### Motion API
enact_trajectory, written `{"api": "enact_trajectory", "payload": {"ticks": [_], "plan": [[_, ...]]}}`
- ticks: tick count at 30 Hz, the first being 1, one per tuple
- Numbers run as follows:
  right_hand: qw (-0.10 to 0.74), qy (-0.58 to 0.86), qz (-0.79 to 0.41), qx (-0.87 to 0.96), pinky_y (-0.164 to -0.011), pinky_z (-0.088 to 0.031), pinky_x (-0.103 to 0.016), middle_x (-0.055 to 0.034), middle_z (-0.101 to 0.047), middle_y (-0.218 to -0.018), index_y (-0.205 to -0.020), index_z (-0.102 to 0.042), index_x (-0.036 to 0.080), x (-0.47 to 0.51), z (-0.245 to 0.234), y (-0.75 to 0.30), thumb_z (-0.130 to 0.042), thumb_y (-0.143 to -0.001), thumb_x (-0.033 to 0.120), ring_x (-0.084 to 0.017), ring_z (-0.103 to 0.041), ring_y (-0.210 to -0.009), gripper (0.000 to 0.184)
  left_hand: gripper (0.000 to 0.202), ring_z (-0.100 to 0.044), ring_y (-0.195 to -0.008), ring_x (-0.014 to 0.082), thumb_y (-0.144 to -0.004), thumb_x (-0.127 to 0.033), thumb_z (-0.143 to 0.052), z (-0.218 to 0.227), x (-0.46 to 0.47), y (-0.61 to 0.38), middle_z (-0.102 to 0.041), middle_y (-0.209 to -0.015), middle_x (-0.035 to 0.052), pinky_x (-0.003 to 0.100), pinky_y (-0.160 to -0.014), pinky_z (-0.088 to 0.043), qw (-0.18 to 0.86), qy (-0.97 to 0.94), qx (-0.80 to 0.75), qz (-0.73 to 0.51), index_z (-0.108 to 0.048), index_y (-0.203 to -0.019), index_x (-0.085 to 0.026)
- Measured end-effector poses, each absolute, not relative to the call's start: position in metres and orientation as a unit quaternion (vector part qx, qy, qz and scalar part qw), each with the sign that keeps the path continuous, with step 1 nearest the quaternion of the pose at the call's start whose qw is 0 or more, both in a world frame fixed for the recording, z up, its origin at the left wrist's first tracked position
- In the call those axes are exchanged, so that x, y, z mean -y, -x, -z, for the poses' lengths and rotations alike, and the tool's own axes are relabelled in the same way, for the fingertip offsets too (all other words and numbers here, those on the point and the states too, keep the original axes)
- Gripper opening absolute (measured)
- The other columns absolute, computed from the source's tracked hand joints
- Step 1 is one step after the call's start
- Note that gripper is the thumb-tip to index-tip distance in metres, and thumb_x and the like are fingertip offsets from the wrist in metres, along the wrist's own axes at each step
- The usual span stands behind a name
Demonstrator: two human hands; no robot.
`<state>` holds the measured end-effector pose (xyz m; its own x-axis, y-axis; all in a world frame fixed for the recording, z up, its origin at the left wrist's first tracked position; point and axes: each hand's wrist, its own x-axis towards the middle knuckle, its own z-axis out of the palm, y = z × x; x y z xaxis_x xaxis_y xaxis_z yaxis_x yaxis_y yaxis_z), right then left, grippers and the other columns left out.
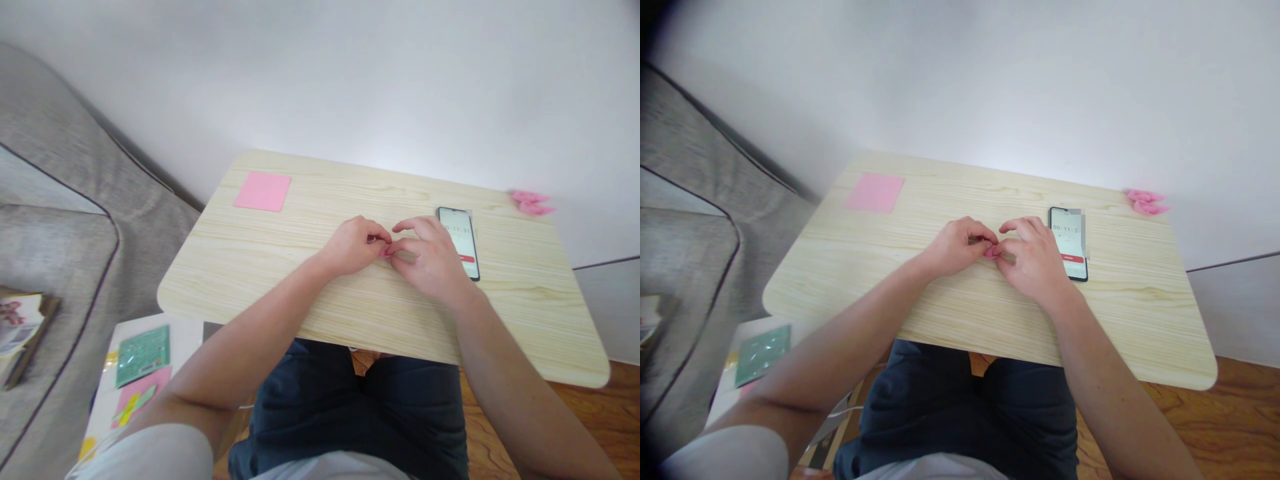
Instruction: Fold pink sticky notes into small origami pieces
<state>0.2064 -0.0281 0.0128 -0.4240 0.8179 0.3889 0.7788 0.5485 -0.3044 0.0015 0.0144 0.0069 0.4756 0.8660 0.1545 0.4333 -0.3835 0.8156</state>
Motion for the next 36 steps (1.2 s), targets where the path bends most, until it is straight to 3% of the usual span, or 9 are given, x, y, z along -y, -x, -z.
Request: {"api": "enact_trajectory", "payload": {"ticks": [6,12,23,32,36], "plan": [[0.228,0.47,-0.043,0.852,-0.096,-0.049,-0.056,-0.0072,-0.07,-0.121,-0.093,-0.082,0.031,0.033,-0.013,-0.206,-0.074,-0.088,0.025,-0.034,-0.057,-0.117,0.011,0.014,-0.065,-0.083,0.0169,-0.078,-0.017,-0.066,-0.011,-0.021,0.012,-0.074,-0.087,0.0026,0.029,-0.077,-0.051,0.357,-0.792,-0.4,-0.292,-0.079,-0.083,-0.02],[0.24,0.461,-0.044,0.853,-0.094,-0.049,-0.053,-0.007,-0.07,-0.119,-0.094,-0.082,0.032,0.037,-0.008,-0.206,-0.071,-0.093,0.029,-0.032,-0.059,-0.114,0.011,0.018,-0.067,-0.085,0.0182,-0.082,-0.02,-0.065,-0.011,-0.022,0.014,-0.075,-0.087,0.003,0.031,-0.08,-0.051,0.336,-0.817,-0.395,-0.253,-0.082,-0.087,-0.021],[0.258,0.471,-0.067,0.841,-0.096,-0.05,-0.051,-0.0062,-0.072,-0.118,-0.095,-0.079,0.028,0.035,0.001,-0.204,-0.069,-0.093,0.023,-0.03,-0.061,-0.114,0.011,0.016,-0.068,-0.089,0.0193,-0.084,-0.026,-0.068,-0.01,-0.022,0.012,-0.076,-0.088,0.0032,0.031,-0.081,-0.052,0.289,-0.839,-0.389,-0.249,-0.083,-0.087,-0.021],[0.351,0.494,-0.134,0.784,-0.099,-0.052,-0.046,-0.0052,-0.074,-0.106,-0.097,-0.073,0.026,0.038,-0.005,-0.197,-0.068,-0.088,0.018,-0.027,-0.066,-0.105,0.014,0.016,-0.068,-0.086,0.0188,-0.078,-0.015,-0.068,-0.01,-0.02,0.011,-0.076,-0.085,0.0023,0.03,-0.077,-0.052,0.292,-0.827,-0.402,-0.264,-0.081,-0.084,-0.02],[0.352,0.519,-0.132,0.768,-0.097,-0.052,-0.045,-0.0049,-0.075,-0.102,-0.092,-0.074,0.025,0.034,-0.004,-0.196,-0.07,-0.086,0.019,-0.026,-0.067,-0.101,0.009,0.017,-0.068,-0.086,0.0187,-0.079,-0.015,-0.066,-0.008,-0.021,0.011,-0.077,-0.085,0.0024,0.029,-0.076,-0.051,0.289,-0.828,-0.395,-0.275,-0.081,-0.084,-0.02]]}}
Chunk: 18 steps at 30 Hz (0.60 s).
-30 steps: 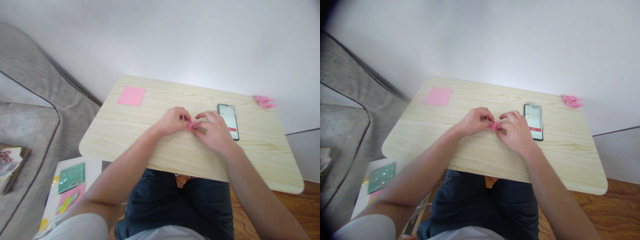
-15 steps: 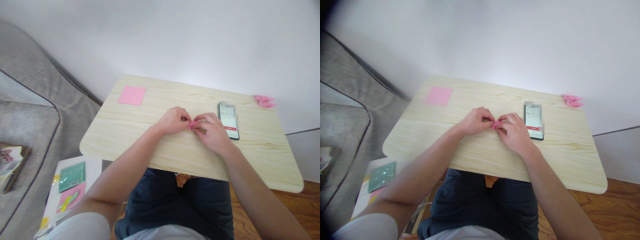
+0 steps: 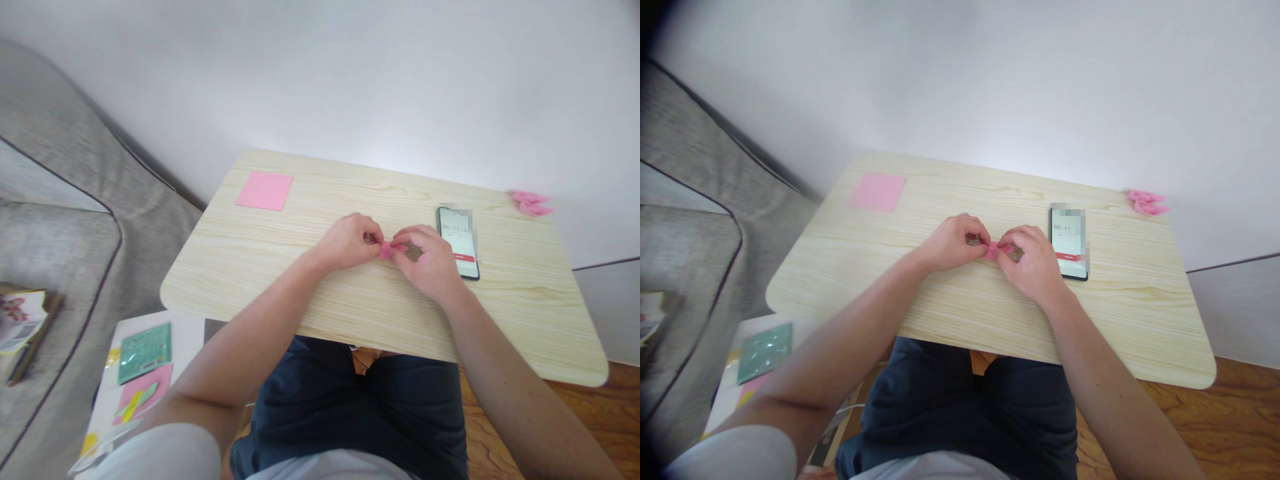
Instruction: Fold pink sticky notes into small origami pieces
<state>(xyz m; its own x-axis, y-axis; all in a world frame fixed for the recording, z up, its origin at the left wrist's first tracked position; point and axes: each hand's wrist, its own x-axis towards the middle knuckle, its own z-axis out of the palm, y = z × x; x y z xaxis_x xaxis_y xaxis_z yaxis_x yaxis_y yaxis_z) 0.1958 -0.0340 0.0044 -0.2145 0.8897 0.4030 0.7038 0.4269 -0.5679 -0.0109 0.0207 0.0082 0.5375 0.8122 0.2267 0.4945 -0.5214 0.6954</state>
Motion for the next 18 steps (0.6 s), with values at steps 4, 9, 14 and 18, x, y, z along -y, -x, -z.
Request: {"api": "enact_trajectory", "payload": {"ticks": [4,9,14,18], "plan": [[0.327,0.536,-0.122,0.769,-0.097,-0.052,-0.046,-0.005,-0.075,-0.103,-0.085,-0.076,0.025,0.0289,0.0,-0.1955,-0.075,-0.084,0.025,-0.026,-0.066,-0.102,0.002,0.015,-0.068,-0.087,0.0191,-0.08,-0.018,-0.067,-0.006,-0.0215,0.0113,-0.077,-0.086,0.0025,0.03,-0.077,-0.051,0.285,-0.833,-0.389,-0.271,-0.081,-0.084,-0.021],[0.302,0.544,-0.108,0.776,-0.093,-0.051,-0.046,-0.0069,-0.075,-0.1,-0.08,-0.076,0.024,0.0266,-0.0007,-0.1931,-0.074,-0.085,0.026,-0.028,-0.065,-0.099,0.006,0.015,-0.068,-0.086,0.019,-0.08,-0.019,-0.067,-0.0052,-0.022,0.0107,-0.077,-0.085,0.0027,0.03,-0.076,-0.051,0.28,-0.836,-0.388,-0.269,-0.081,-0.084,-0.021],[0.273,0.55,-0.105,0.782,-0.093,-0.051,-0.046,-0.0081,-0.076,-0.1,-0.084,-0.078,0.023,0.0259,-0.0037,-0.1917,-0.073,-0.085,0.027,-0.029,-0.065,-0.1,0.007,0.014,-0.068,-0.084,0.0185,-0.078,-0.019,-0.069,-0.0056,-0.0217,0.0096,-0.077,-0.084,0.0023,0.029,-0.074,-0.051,0.285,-0.827,-0.402,-0.27,-0.082,-0.083,-0.021],[0.238,0.554,-0.102,0.791,-0.093,-0.05,-0.046,-0.0087,-0.076,-0.102,-0.089,-0.08,0.023,0.0259,-0.0074,-0.19,-0.071,-0.087,0.029,-0.03,-0.064,-0.102,0.011,0.014,-0.068,-0.086,0.0191,-0.078,-0.021,-0.069,-0.0032,-0.0227,0.0098,-0.077,-0.085,0.0021,0.03,-0.075,-0.051,0.285,-0.829,-0.399,-0.271,-0.082,-0.084,-0.022]]}}
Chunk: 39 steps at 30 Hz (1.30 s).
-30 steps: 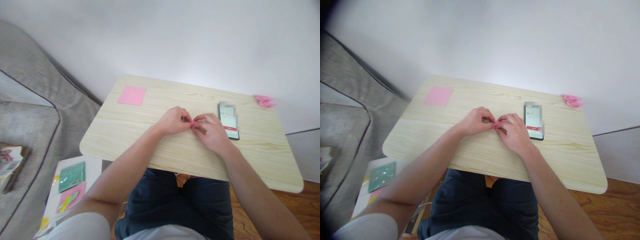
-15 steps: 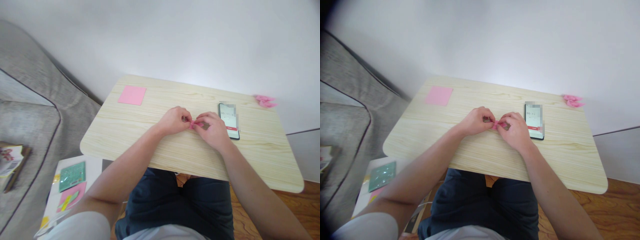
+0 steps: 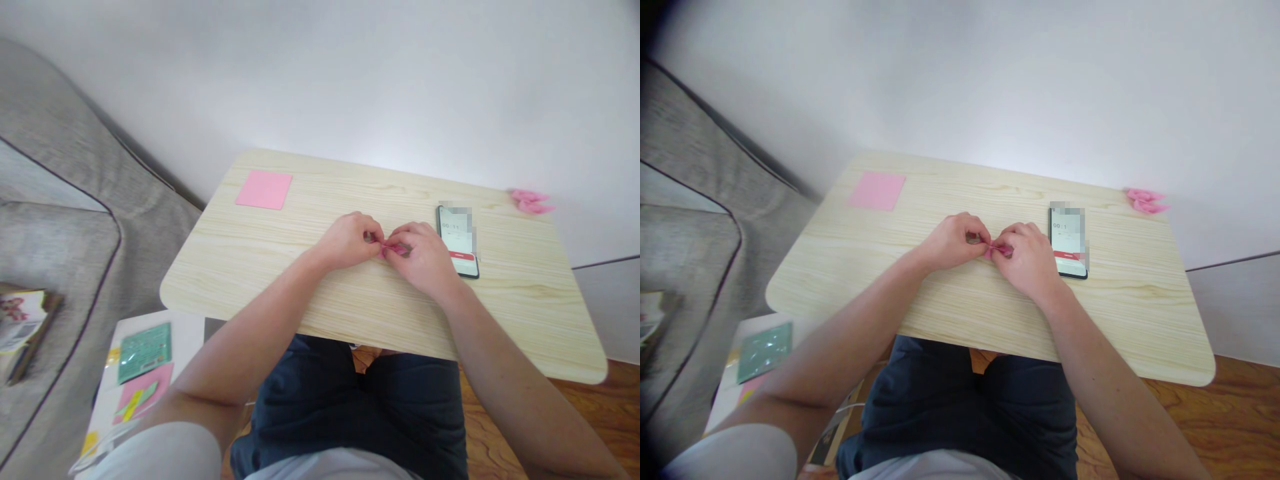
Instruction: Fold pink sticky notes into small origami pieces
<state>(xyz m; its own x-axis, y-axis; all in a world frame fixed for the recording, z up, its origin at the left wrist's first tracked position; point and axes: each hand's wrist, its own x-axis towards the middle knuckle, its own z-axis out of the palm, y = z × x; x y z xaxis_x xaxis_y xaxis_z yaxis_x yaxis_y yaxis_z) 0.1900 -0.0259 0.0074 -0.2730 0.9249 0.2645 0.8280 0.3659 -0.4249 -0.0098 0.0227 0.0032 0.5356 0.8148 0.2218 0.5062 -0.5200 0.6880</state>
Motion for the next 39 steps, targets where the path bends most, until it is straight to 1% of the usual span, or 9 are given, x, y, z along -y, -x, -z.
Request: {"api": "enact_trajectory", "payload": {"ticks": [5,11,13,16,18,22,27,35,39], "plan": [[0.198,0.576,-0.103,0.787,-0.089,-0.05,-0.045,-0.0086,-0.074,-0.095,-0.087,-0.079,0.023,0.025,-0.013,-0.186,-0.067,-0.089,0.029,-0.029,-0.063,-0.097,0.014,0.013,-0.068,-0.089,0.02,-0.078,-0.023,-0.07,0.0,-0.024,0.011,-0.077,-0.087,0.0025,0.031,-0.08,-0.052,0.281,-0.831,-0.396,-0.27,-0.081,-0.084,-0.022],[0.197,0.581,-0.121,0.78,-0.086,-0.051,-0.043,-0.0065,-0.073,-0.094,-0.084,-0.077,0.025,0.019,-0.014,-0.187,-0.07,-0.086,0.03,-0.028,-0.065,-0.097,0.009,0.013,-0.067,-0.093,0.0207,-0.078,-0.021,-0.069,-0.003,-0.023,0.01,-0.077,-0.087,0.0026,0.031,-0.082,-0.052,0.273,-0.837,-0.39,-0.271,-0.081,-0.083,-0.022],[0.22,0.569,-0.14,0.78,-0.085,-0.052,-0.042,-0.0058,-0.074,-0.096,-0.091,-0.077,0.025,0.021,-0.015,-0.192,-0.071,-0.085,0.029,-0.027,-0.066,-0.096,0.01,0.014,-0.067,-0.092,0.0205,-0.079,-0.02,-0.068,-0.004,-0.022,0.01,-0.077,-0.087,0.0025,0.031,-0.082,-0.052,0.273,-0.835,-0.392,-0.273,-0.081,-0.084,-0.022],[0.273,0.568,-0.17,0.758,-0.08,-0.054,-0.04,-0.0062,-0.075,-0.106,-0.108,-0.075,0.025,0.029,-0.016,-0.204,-0.075,-0.083,0.033,-0.024,-0.069,-0.091,0.027,0.015,-0.066,-0.09,0.02,-0.079,-0.017,-0.066,-0.004,-0.022,0.01,-0.076,-0.084,0.0025,0.031,-0.081,-0.052,0.271,-0.835,-0.389,-0.28,-0.08,-0.082,-0.021],[0.3,0.59,-0.164,0.732,-0.076,-0.054,-0.039,-0.006,-0.076,-0.102,-0.107,-0.077,0.025,0.037,-0.018,-0.212,-0.074,-0.085,0.035,-0.023,-0.069,-0.086,0.024,0.015,-0.066,-0.09,0.0198,-0.079,-0.015,-0.065,-0.004,-0.021,0.009,-0.076,-0.084,0.0026,0.031,-0.081,-0.052,0.27,-0.836,-0.384,-0.282,-0.079,-0.08,-0.02],[0.285,0.604,-0.193,0.719,-0.071,-0.054,-0.037,-0.0038,-0.078,-0.09,-0.103,-0.081,0.027,0.048,-0.017,-0.221,-0.068,-0.09,0.033,-0.02,-0.067,-0.072,0.019,0.015,-0.066,-0.091,0.0199,-0.08,-0.015,-0.065,-0.004,-0.021,0.009,-0.076,-0.086,0.0034,0.031,-0.082,-0.053,0.272,-0.835,-0.391,-0.276,-0.079,-0.08,-0.02],[0.274,0.605,-0.173,0.727,-0.076,-0.054,-0.039,-0.0028,-0.08,-0.095,-0.102,-0.082,0.027,0.046,-0.013,-0.222,-0.067,-0.091,0.03,-0.02,-0.068,-0.073,0.019,0.014,-0.066,-0.09,0.02,-0.08,-0.016,-0.065,-0.004,-0.022,0.009,-0.076,-0.085,0.0037,0.032,-0.083,-0.053,0.264,-0.84,-0.39,-0.271,-0.079,-0.08,-0.02],[0.256,0.614,-0.19,0.722,-0.07,-0.053,-0.038,-0.0031,-0.079,-0.081,-0.096,-0.083,0.027,0.039,-0.014,-0.224,-0.071,-0.088,0.038,-0.02,-0.065,-0.065,0.018,0.016,-0.066,-0.091,0.0201,-0.079,-0.015,-0.064,-0.003,-0.022,0.01,-0.076,-0.086,0.0036,0.031,-0.082,-0.052,0.269,-0.838,-0.386,-0.275,-0.08,-0.081,-0.02],[0.252,0.611,-0.184,0.728,-0.07,-0.053,-0.038,-0.0029,-0.079,-0.082,-0.093,-0.083,0.027,0.037,-0.018,-0.223,-0.071,-0.087,0.035,-0.02,-0.066,-0.067,0.016,0.016,-0.067,-0.091,0.0202,-0.08,-0.016,-0.064,-0.003,-0.022,0.009,-0.076,-0.085,0.0034,0.031,-0.082,-0.052,0.264,-0.839,-0.387,-0.277,-0.08,-0.081,-0.021]]}}
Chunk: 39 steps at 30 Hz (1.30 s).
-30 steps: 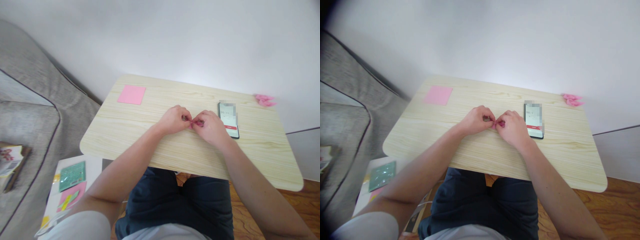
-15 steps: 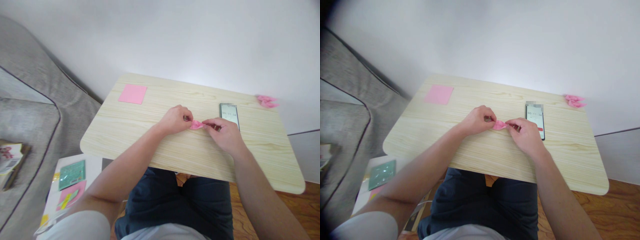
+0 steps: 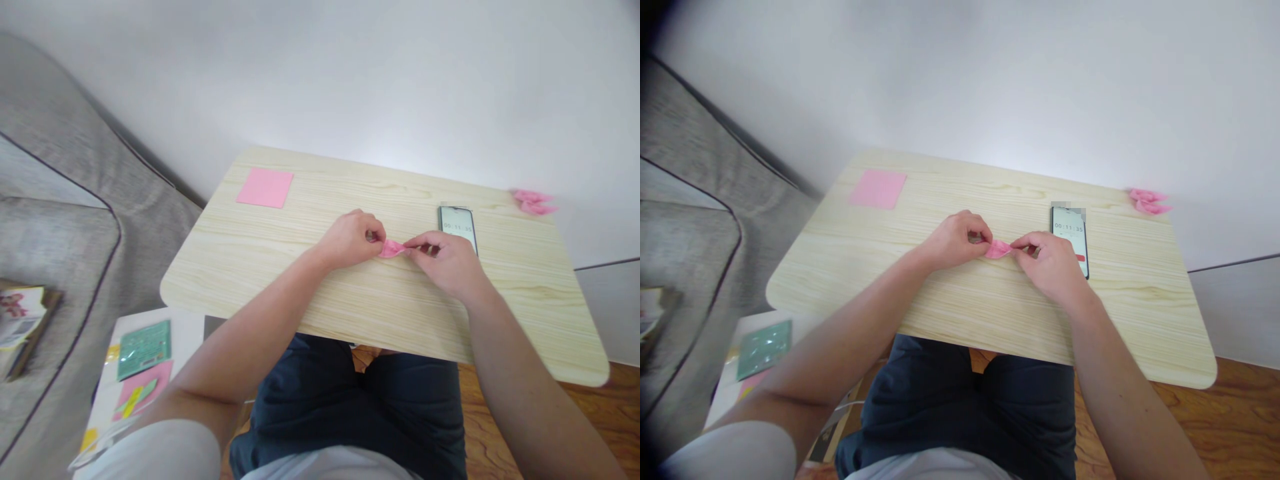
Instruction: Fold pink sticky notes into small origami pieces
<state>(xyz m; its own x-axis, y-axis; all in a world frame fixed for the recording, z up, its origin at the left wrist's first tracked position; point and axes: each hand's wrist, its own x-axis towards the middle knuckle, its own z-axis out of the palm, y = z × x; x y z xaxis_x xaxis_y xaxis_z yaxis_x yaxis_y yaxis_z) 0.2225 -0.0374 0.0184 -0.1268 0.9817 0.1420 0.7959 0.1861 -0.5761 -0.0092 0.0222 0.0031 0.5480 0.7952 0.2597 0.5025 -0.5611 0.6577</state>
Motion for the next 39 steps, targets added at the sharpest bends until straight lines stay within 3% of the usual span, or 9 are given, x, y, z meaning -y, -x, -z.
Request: {"api": "enact_trajectory", "payload": {"ticks": [5,15,22,32,39], "plan": [[0.263,0.591,-0.173,0.742,-0.076,-0.054,-0.039,-0.0032,-0.08,-0.093,-0.094,-0.082,0.027,0.034,-0.019,-0.213,-0.069,-0.086,0.029,-0.022,-0.07,-0.078,0.015,0.015,-0.067,-0.091,0.0204,-0.08,-0.018,-0.065,-0.003,-0.022,0.009,-0.076,-0.086,0.0035,0.032,-0.082,-0.053,0.261,-0.839,-0.393,-0.273,-0.08,-0.081,-0.021],[0.231,0.559,-0.135,0.784,-0.076,-0.051,-0.038,-0.004,-0.074,-0.086,-0.084,-0.079,0.024,0.027,-0.017,-0.197,-0.068,-0.086,0.022,-0.022,-0.067,-0.082,0.012,0.018,-0.066,-0.093,0.0208,-0.08,-0.016,-0.064,-0.002,-0.022,0.009,-0.076,-0.088,0.0037,0.032,-0.085,-0.053,0.259,-0.843,-0.382,-0.276,-0.08,-0.084,-0.021],[0.227,0.556,-0.102,0.793,-0.082,-0.052,-0.043,-0.0066,-0.072,-0.096,-0.086,-0.079,0.025,0.024,-0.011,-0.194,-0.073,-0.085,0.03,-0.027,-0.065,-0.094,0.007,0.014,-0.066,-0.094,0.022,-0.079,-0.018,-0.067,-0.002,-0.022,0.008,-0.075,-0.089,0.0041,0.033,-0.085,-0.054,0.25,-0.845,-0.388,-0.269,-0.08,-0.083,-0.022],[0.234,0.556,-0.093,0.792,-0.085,-0.051,-0.047,-0.0071,-0.071,-0.094,-0.074,-0.074,0.024,0.023,-0.012,-0.189,-0.072,-0.083,0.025,-0.029,-0.062,-0.095,0.01,0.008,-0.064,-0.096,0.0224,-0.078,-0.019,-0.068,-0.005,-0.02,0.009,-0.073,-0.093,0.0048,0.035,-0.087,-0.052,0.229,-0.855,-0.379,-0.269,-0.076,-0.078,-0.02],[0.222,0.563,-0.089,0.791,-0.086,-0.051,-0.047,-0.0071,-0.072,-0.095,-0.08,-0.078,0.024,0.024,-0.01,-0.19,-0.073,-0.084,0.029,-0.029,-0.062,-0.096,0.008,0.008,-0.064,-0.097,0.023,-0.079,-0.019,-0.069,-0.007,-0.019,0.009,-0.072,-0.093,0.0049,0.036,-0.088,-0.052,0.229,-0.856,-0.377,-0.269,-0.077,-0.077,-0.02]]}}
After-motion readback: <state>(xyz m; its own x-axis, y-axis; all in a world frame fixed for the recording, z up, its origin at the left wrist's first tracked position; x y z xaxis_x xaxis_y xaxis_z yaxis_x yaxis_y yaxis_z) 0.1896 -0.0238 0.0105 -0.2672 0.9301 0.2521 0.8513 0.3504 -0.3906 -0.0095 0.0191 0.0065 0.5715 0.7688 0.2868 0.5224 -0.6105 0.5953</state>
